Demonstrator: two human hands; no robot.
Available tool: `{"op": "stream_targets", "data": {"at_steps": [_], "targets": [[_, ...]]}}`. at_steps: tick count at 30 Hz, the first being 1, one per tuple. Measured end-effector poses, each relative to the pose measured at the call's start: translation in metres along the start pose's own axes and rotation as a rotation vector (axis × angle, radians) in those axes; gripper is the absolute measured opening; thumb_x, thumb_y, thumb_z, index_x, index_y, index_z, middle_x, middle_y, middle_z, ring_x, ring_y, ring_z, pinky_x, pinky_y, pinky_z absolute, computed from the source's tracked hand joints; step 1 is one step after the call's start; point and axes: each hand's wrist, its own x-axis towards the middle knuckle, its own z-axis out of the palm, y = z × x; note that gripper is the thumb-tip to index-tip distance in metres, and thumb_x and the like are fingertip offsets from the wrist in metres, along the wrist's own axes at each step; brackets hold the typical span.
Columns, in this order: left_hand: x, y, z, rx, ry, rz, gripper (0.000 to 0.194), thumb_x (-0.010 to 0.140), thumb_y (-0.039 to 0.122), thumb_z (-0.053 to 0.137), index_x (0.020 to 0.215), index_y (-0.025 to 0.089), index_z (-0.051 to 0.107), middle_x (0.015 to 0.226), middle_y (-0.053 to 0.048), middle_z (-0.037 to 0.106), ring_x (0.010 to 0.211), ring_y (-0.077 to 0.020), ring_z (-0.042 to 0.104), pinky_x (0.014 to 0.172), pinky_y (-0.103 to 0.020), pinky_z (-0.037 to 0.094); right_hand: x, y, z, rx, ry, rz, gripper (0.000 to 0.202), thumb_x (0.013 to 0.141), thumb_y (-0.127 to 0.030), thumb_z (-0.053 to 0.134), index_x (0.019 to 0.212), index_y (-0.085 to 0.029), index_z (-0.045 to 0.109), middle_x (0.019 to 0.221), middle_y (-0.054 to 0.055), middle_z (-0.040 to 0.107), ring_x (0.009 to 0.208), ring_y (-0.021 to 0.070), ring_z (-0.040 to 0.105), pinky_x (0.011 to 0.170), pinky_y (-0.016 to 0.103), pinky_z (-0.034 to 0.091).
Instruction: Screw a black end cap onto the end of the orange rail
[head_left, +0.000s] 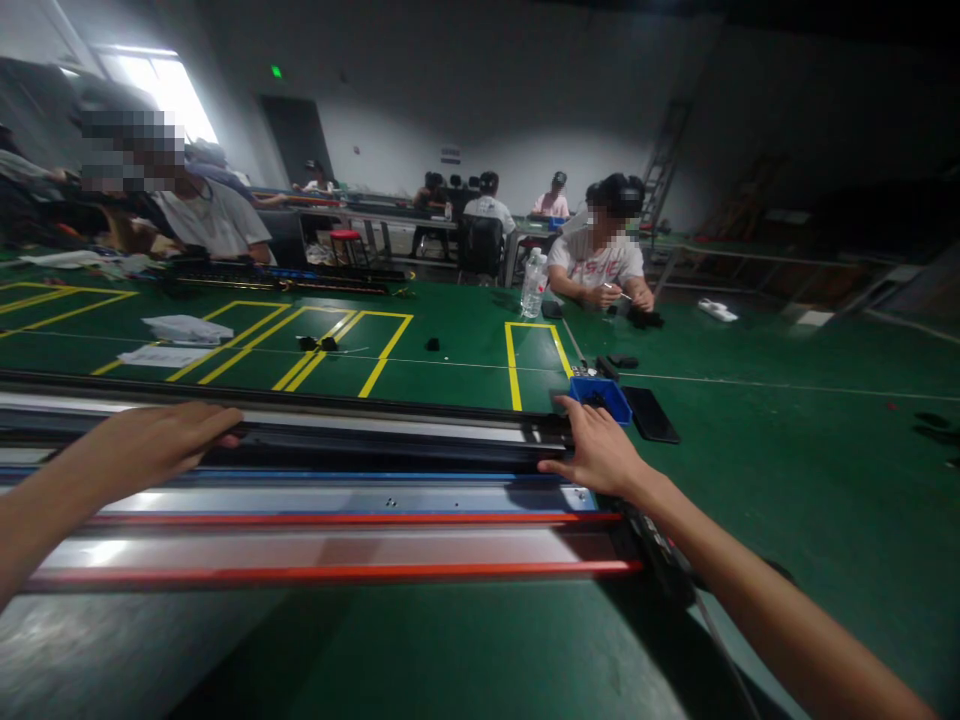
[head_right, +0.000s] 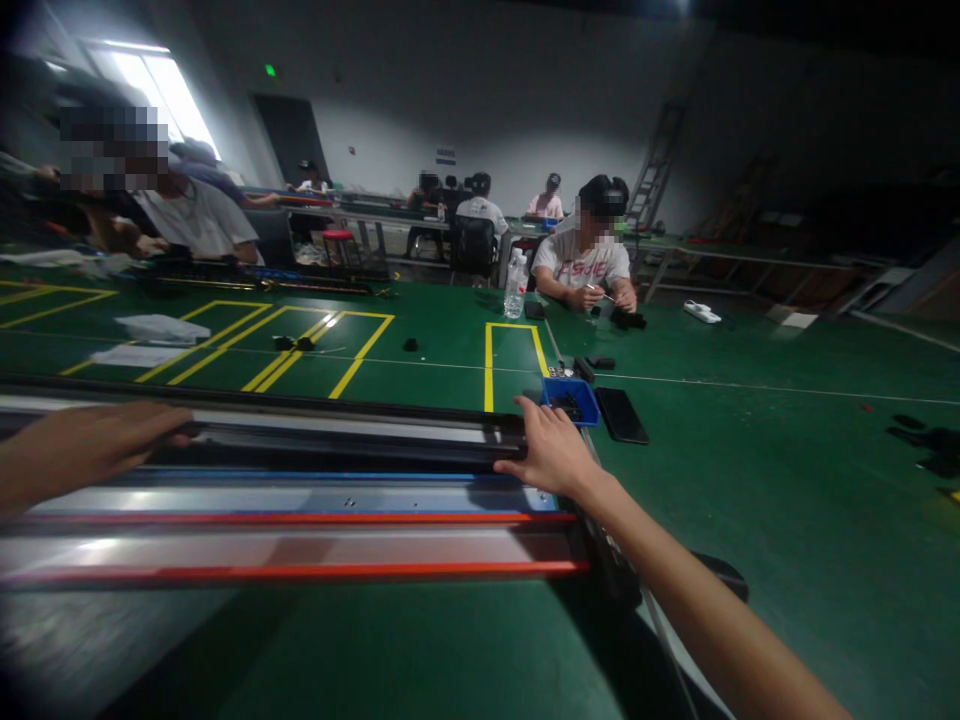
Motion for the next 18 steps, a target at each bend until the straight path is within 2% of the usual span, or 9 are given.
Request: {"op": "stream_targets", "data": {"at_steps": [2,5,9,12,15,18], "targets": [[-0.005,0.001,0.004,0.038,-0.043,-0.005,0.053,0.09,0.02,0.037,0.133,0.014,0.066,0.138,-0.02,0.069,0.12,-0.033,0.07,0.097,-0.046,0.057,-0.004,0.0,0.0,0.004,0.005,-0.005,0.102,0.078,-0.063,0.082,0.153,-0.008,0.039,0.137,0.029,0.065,0.121,0.0479,0.066,0.101,0.058,0.048],[-0.013,-0.002,0.015,0.038,-0.046,0.021,0.053,0.089,0.021,0.038,0.133,0.014,0.067,0.137,-0.02,0.07,0.122,-0.0317,0.07,0.1,-0.044,0.056,-0.009,-0.001,-0.002,0.009,0.008,-0.016,0.102,0.078,-0.065,0.081,0.154,-0.011,0.04,0.138,0.028,0.065,0.12,0.0482,0.066,0.1,0.06,0.049],[-0.024,-0.005,0.029,0.018,-0.001,0.024,0.051,0.088,0.023,0.039,0.129,0.017,0.069,0.136,-0.017,0.071,0.121,-0.0316,0.07,0.1,-0.045,0.057,-0.016,-0.004,-0.006,0.023,-0.001,-0.007,0.102,0.076,-0.063,0.082,0.153,-0.008,0.042,0.134,0.028,0.067,0.119,0.0484,0.066,0.099,0.061,0.05],[-0.033,-0.006,0.035,-0.008,-0.006,-0.016,0.051,0.083,0.024,0.043,0.126,0.022,0.071,0.135,-0.012,0.073,0.118,-0.0319,0.072,0.099,-0.045,0.058,-0.02,-0.008,-0.007,0.047,-0.002,-0.007,0.101,0.076,-0.06,0.083,0.155,-0.011,0.043,0.134,0.027,0.068,0.119,0.048,0.066,0.099,0.062,0.051],[-0.041,-0.011,0.044,-0.012,-0.018,-0.006,0.054,0.083,0.027,0.043,0.129,0.024,0.07,0.137,-0.012,0.072,0.118,-0.0314,0.072,0.097,-0.044,0.059,-0.023,-0.011,-0.008,0.051,-0.004,-0.012,0.099,0.078,-0.058,0.082,0.156,-0.013,0.042,0.136,0.025,0.067,0.121,0.0474,0.066,0.1,0.063,0.051],[-0.051,-0.018,0.056,0.026,-0.017,0.008,0.058,0.082,0.028,0.043,0.133,0.024,0.069,0.139,-0.011,0.071,0.118,-0.0299,0.072,0.097,-0.041,0.058,-0.028,-0.014,-0.011,0.038,-0.027,0.001,0.099,0.077,-0.059,0.082,0.154,-0.01,0.044,0.137,0.026,0.066,0.121,0.0475,0.065,0.101,0.062,0.051]]}}
